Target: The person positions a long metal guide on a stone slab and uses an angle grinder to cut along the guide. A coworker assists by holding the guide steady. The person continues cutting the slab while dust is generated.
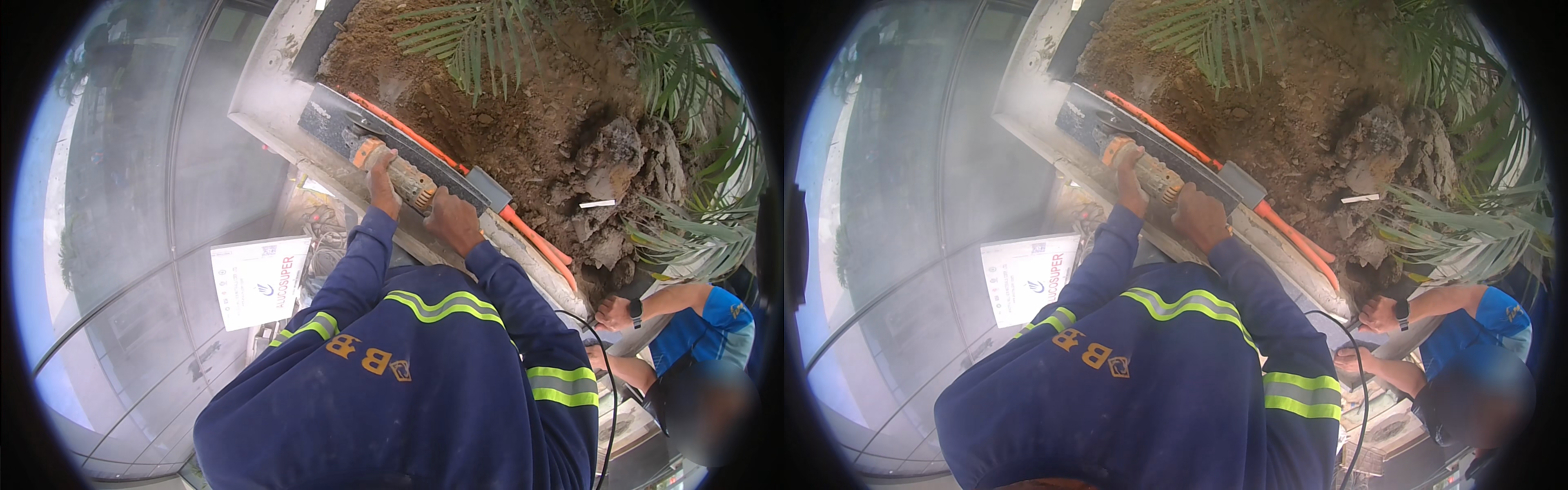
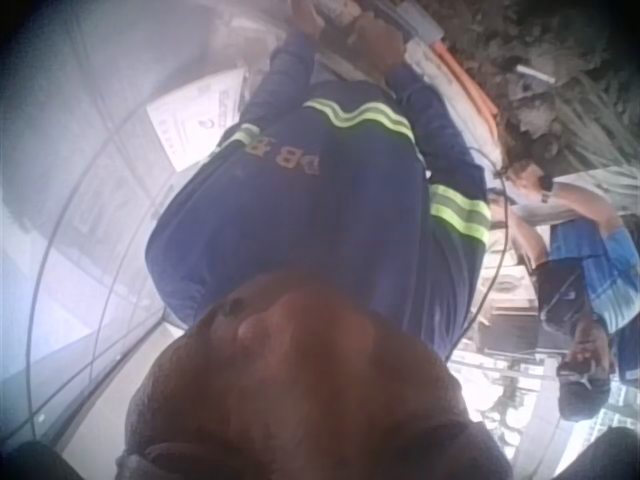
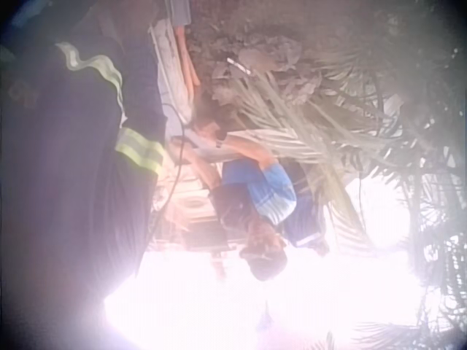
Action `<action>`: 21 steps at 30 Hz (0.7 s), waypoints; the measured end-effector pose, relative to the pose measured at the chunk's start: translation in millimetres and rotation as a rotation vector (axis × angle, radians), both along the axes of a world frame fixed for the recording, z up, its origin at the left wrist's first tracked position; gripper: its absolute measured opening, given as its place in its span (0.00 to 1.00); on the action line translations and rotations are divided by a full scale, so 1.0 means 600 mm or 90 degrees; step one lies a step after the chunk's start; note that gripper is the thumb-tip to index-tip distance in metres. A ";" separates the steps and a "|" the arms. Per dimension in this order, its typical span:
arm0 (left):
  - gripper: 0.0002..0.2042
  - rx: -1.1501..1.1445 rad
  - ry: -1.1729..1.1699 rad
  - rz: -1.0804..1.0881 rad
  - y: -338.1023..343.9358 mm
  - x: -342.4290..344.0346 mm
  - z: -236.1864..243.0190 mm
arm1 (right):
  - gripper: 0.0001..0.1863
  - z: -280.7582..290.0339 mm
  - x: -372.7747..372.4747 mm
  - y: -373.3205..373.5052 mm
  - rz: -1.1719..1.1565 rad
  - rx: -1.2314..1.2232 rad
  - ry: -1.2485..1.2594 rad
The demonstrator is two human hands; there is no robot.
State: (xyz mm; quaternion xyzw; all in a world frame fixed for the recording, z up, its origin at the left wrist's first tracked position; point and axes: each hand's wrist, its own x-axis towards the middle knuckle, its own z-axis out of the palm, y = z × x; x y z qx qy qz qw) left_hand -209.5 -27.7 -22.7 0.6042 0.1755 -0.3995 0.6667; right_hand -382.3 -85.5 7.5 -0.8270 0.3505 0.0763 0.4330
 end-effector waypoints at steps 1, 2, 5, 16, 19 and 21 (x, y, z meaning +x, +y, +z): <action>0.13 -0.004 0.001 0.000 0.000 0.000 0.000 | 0.16 0.000 0.000 0.000 0.000 0.003 0.000; 0.13 -0.008 0.001 0.001 0.000 0.001 -0.001 | 0.16 0.001 0.000 0.000 0.000 0.003 -0.002; 0.12 -0.022 0.013 0.033 -0.003 -0.001 0.001 | 0.16 0.004 0.000 -0.001 -0.004 0.002 -0.002; 0.13 -0.023 0.008 0.015 0.002 0.003 -0.010 | 0.15 0.010 0.001 -0.003 -0.002 0.008 0.005; 0.12 -0.029 0.007 0.035 0.001 0.003 -0.009 | 0.14 0.015 0.002 -0.005 0.000 0.006 0.014; 0.12 -0.040 0.015 0.067 -0.002 0.002 -0.007 | 0.14 0.014 0.002 -0.005 0.000 0.006 0.013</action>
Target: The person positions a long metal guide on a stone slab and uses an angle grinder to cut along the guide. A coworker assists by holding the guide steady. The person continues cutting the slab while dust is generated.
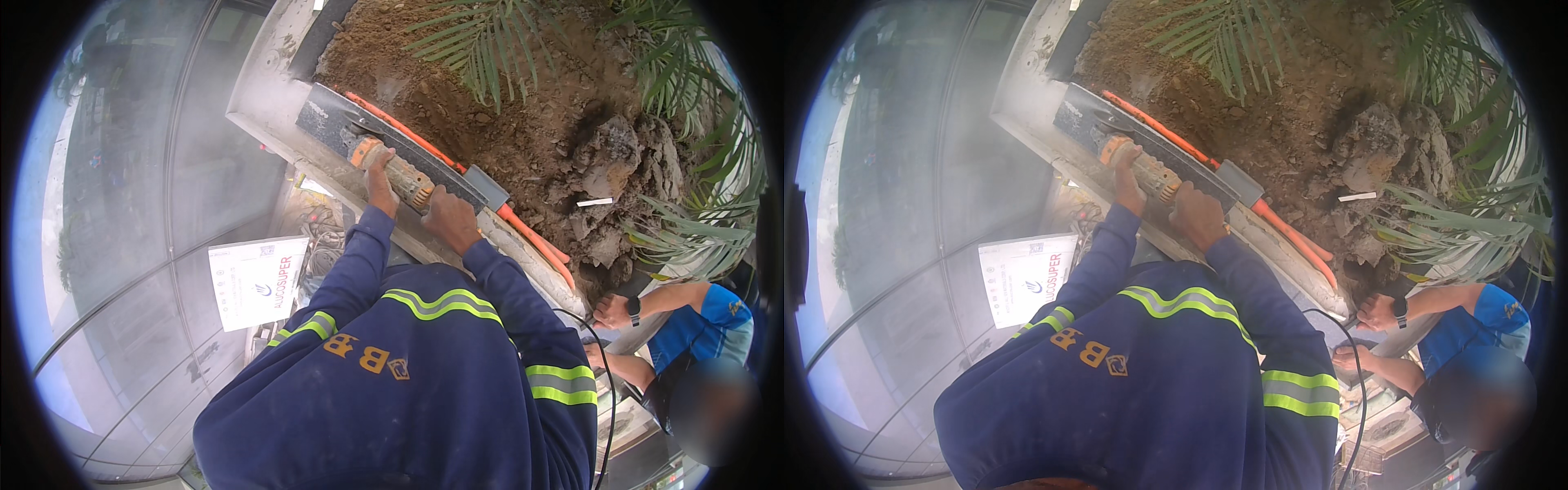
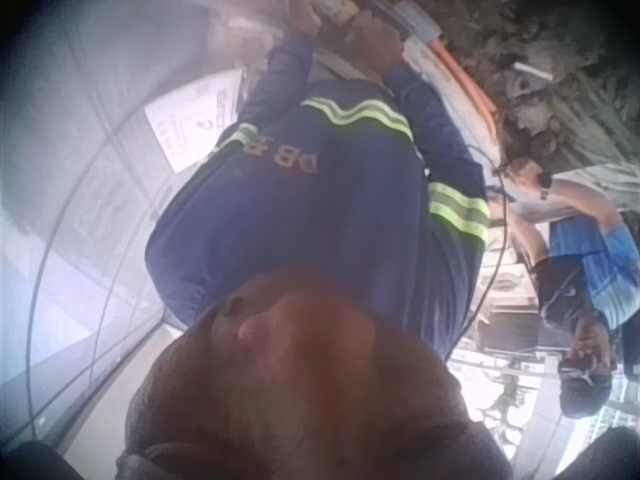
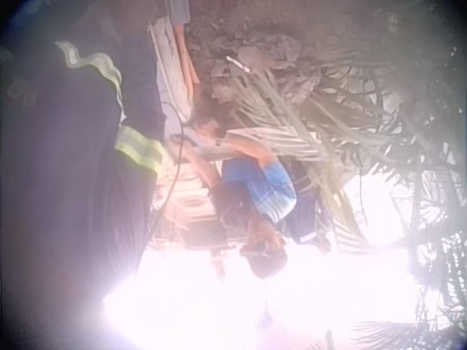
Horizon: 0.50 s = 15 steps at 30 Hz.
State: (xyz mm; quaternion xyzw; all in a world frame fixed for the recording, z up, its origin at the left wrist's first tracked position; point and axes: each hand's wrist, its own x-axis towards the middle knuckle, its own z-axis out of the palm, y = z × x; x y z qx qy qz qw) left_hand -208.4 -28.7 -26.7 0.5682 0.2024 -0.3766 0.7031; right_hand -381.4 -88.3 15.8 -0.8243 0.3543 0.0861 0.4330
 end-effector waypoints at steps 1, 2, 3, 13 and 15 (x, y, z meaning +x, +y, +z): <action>0.12 0.000 -0.002 -0.001 -0.001 0.000 0.001 | 0.14 -0.001 0.000 0.000 0.000 0.000 -0.001; 0.12 0.000 -0.005 -0.001 -0.001 0.000 0.001 | 0.14 0.000 0.000 0.000 0.000 0.000 -0.001; 0.12 0.000 -0.007 -0.002 -0.001 0.000 0.001 | 0.14 0.001 0.000 0.000 -0.001 -0.001 -0.002; 0.14 0.016 -0.021 -0.049 0.003 0.002 -0.003 | 0.14 -0.002 -0.001 0.002 -0.003 -0.005 -0.010; 0.14 0.017 -0.011 -0.049 0.007 0.005 -0.010 | 0.14 -0.002 0.000 0.002 -0.005 -0.003 -0.011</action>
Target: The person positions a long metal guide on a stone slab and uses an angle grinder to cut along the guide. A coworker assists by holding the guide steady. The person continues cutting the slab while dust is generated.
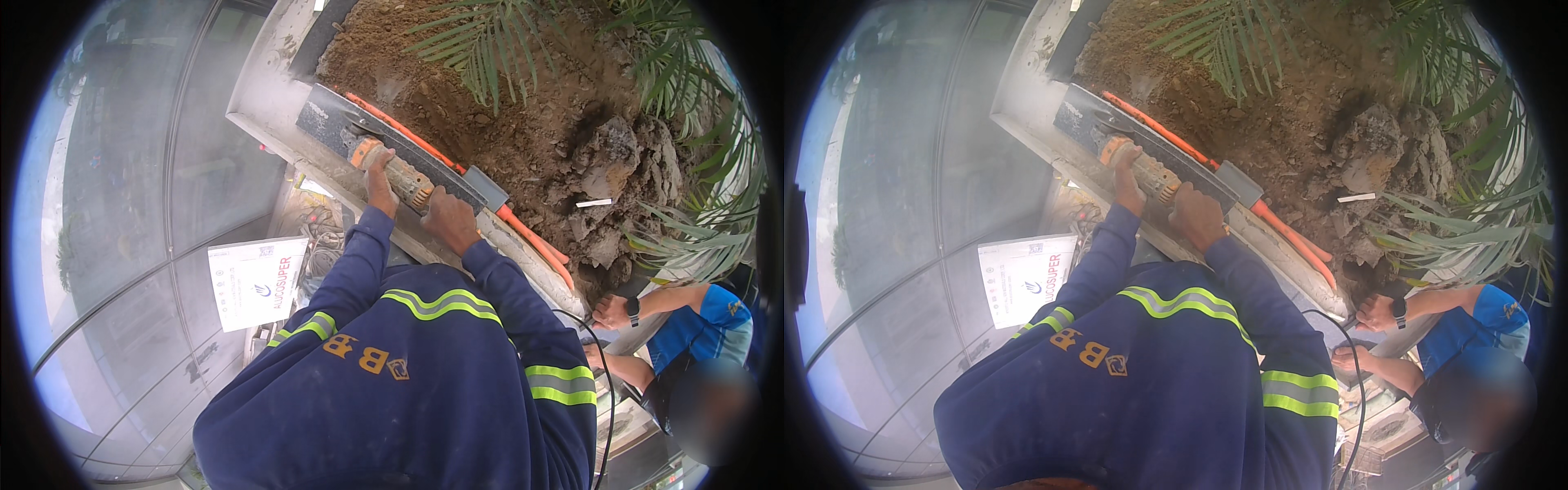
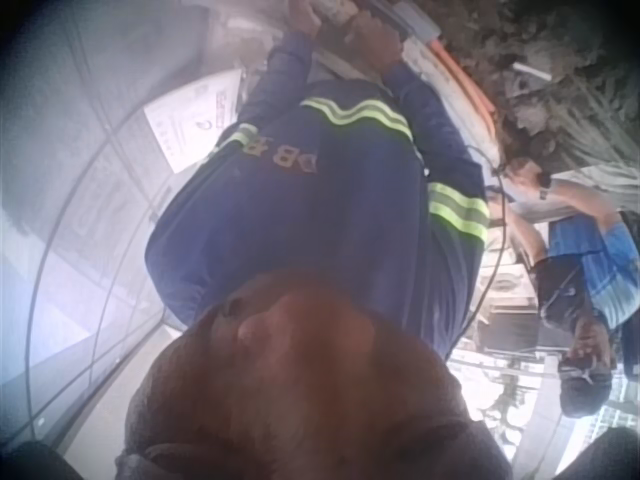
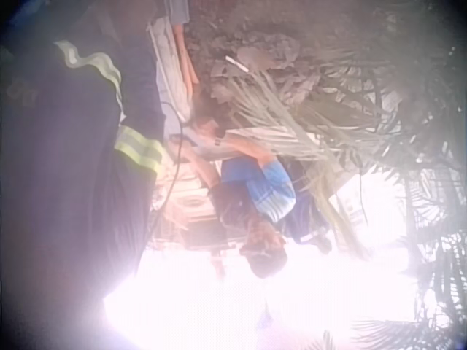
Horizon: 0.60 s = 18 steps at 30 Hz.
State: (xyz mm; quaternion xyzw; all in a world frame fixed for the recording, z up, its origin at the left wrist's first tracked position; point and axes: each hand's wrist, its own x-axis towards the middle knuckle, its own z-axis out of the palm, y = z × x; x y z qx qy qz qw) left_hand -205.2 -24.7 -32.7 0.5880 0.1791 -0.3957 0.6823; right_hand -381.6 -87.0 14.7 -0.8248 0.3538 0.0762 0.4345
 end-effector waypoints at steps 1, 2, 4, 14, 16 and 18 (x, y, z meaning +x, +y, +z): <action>0.14 -0.001 0.000 -0.001 0.002 0.001 -0.003 | 0.14 0.000 0.000 0.000 -0.001 0.001 -0.001; 0.14 -0.003 0.001 -0.002 0.002 0.002 -0.005 | 0.14 -0.002 0.000 0.001 -0.002 -0.001 -0.001; 0.14 -0.005 0.001 -0.005 0.003 0.003 -0.007 | 0.15 -0.005 0.000 0.003 -0.004 -0.005 -0.002; 0.12 -0.008 0.005 0.022 -0.006 -0.005 0.009 | 0.14 0.005 0.001 0.001 -0.005 -0.010 0.000; 0.12 -0.011 0.015 0.035 -0.011 -0.008 0.017 | 0.14 0.002 -0.001 0.001 -0.006 -0.011 -0.003; 0.12 -0.011 0.018 0.030 -0.007 -0.006 0.015 | 0.14 0.005 0.000 -0.001 -0.003 -0.008 -0.001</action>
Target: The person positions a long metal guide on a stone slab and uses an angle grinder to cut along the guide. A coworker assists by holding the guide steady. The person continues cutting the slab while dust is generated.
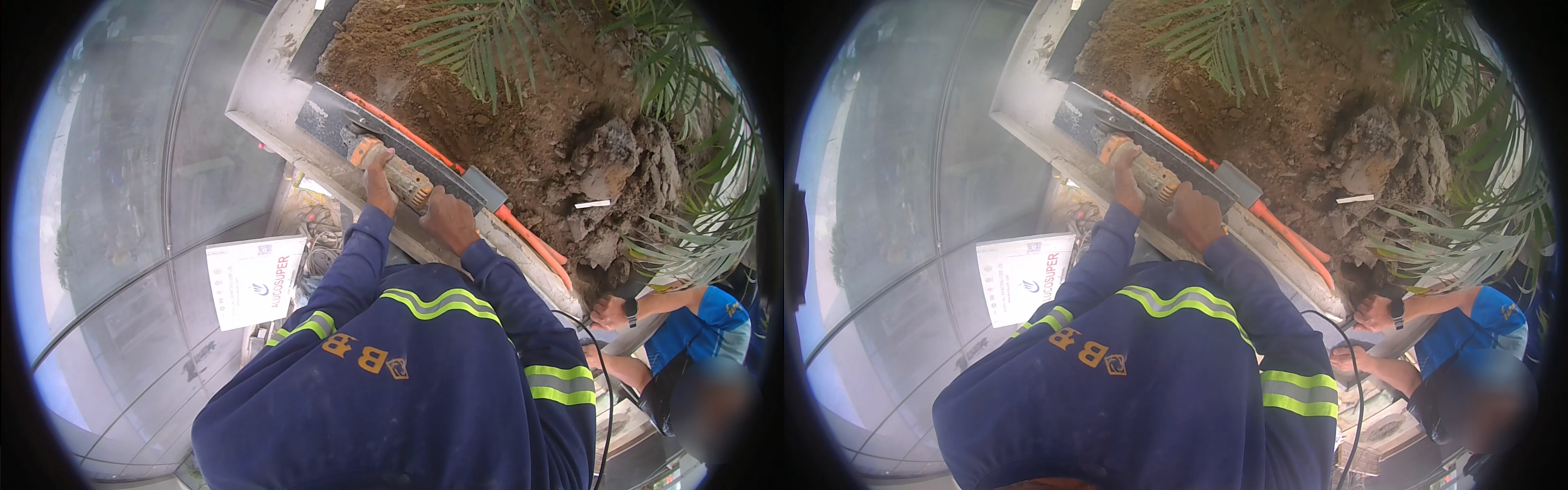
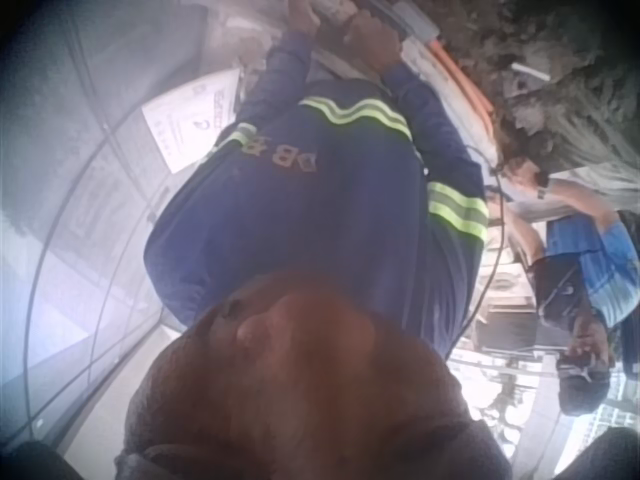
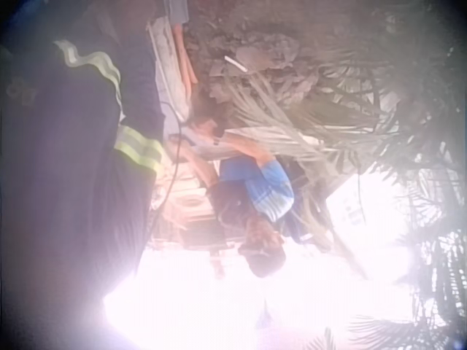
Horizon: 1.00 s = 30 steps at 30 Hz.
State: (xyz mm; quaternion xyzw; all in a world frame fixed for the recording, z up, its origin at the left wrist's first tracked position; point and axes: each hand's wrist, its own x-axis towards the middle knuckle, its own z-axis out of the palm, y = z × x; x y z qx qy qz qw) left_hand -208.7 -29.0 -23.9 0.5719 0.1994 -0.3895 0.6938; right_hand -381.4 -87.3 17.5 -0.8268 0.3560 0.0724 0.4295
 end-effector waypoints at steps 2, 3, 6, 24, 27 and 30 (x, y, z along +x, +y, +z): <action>0.14 0.006 -0.021 -0.033 0.005 0.005 -0.009 | 0.14 0.002 0.001 -0.001 0.004 0.003 0.004; 0.15 0.009 -0.031 -0.050 0.008 0.007 -0.014 | 0.14 0.002 0.001 -0.001 0.006 0.004 0.006; 0.15 0.010 -0.023 -0.050 0.011 0.007 -0.019 | 0.14 0.000 0.001 -0.001 0.006 0.005 0.011; 0.14 0.010 -0.032 -0.041 0.007 0.006 -0.015 | 0.15 0.008 0.001 -0.002 0.010 -0.002 0.002; 0.14 0.009 -0.024 -0.050 0.008 0.002 -0.006 | 0.16 0.011 0.000 -0.002 0.000 0.012 -0.012; 0.13 0.014 -0.030 -0.054 0.006 0.002 0.000 | 0.16 0.010 0.000 -0.002 -0.004 0.020 -0.022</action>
